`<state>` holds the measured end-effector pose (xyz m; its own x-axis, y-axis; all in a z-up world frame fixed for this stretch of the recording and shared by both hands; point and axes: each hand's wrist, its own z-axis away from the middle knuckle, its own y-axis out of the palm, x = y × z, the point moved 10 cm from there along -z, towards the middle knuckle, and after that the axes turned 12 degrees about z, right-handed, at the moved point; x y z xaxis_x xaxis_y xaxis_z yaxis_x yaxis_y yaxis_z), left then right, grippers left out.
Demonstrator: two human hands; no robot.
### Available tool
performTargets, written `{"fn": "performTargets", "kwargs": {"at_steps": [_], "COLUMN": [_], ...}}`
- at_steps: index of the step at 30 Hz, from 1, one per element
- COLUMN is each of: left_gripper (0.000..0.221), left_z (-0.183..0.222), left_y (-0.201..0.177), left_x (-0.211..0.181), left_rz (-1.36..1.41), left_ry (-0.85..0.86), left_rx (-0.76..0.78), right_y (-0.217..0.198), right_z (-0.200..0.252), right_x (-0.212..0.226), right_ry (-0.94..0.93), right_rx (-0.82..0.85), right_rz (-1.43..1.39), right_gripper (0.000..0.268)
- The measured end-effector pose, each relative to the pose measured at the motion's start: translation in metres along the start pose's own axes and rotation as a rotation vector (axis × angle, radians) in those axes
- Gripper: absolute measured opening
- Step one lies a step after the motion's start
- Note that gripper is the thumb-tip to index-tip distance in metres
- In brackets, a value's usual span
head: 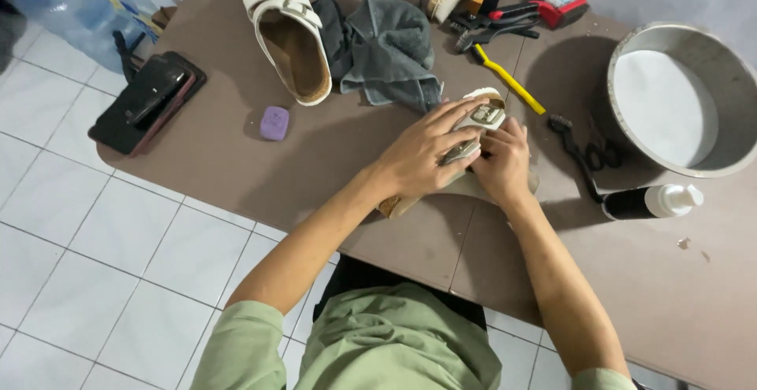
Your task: Repairing a sandal by cleaning the footbed with a brush and reattaching the straps into the sole.
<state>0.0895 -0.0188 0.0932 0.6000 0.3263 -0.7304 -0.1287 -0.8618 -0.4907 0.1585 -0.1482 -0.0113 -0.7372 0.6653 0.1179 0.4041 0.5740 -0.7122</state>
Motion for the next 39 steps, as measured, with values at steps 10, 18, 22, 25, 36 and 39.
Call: {"fn": "performTargets", "kwargs": {"at_steps": [10,18,22,25,36,39], "left_gripper": [0.039,0.037,0.038,0.035,0.040,0.040], "left_z": [0.003,0.003,0.006,0.001,0.004,0.007], "left_y": [0.006,0.002,0.001,0.006,-0.001,0.006], "left_x": [0.006,0.002,0.006,-0.007,0.003,0.016], "left_rz": [-0.074,-0.071,-0.055,-0.097,-0.038,-0.055], "left_ry": [0.057,0.072,0.056,0.116,0.067,0.065], "left_rx": [-0.010,-0.029,-0.051,-0.002,-0.020,-0.025], "right_y": [-0.009,-0.019,-0.021,-0.032,0.000,-0.012], "right_z": [-0.003,-0.008,-0.013,-0.020,0.013,-0.005], "right_x": [0.035,0.085,0.048,0.095,0.109,0.054], "right_ry": [0.042,-0.109,0.018,-0.152,-0.088,-0.022], "right_rx": [-0.003,-0.008,-0.012,-0.037,0.075,0.003], "right_rz": [-0.096,-0.121,0.003,0.066,-0.133,-0.126], "right_gripper": [0.015,0.027,0.029,0.028,0.013,0.017]}}
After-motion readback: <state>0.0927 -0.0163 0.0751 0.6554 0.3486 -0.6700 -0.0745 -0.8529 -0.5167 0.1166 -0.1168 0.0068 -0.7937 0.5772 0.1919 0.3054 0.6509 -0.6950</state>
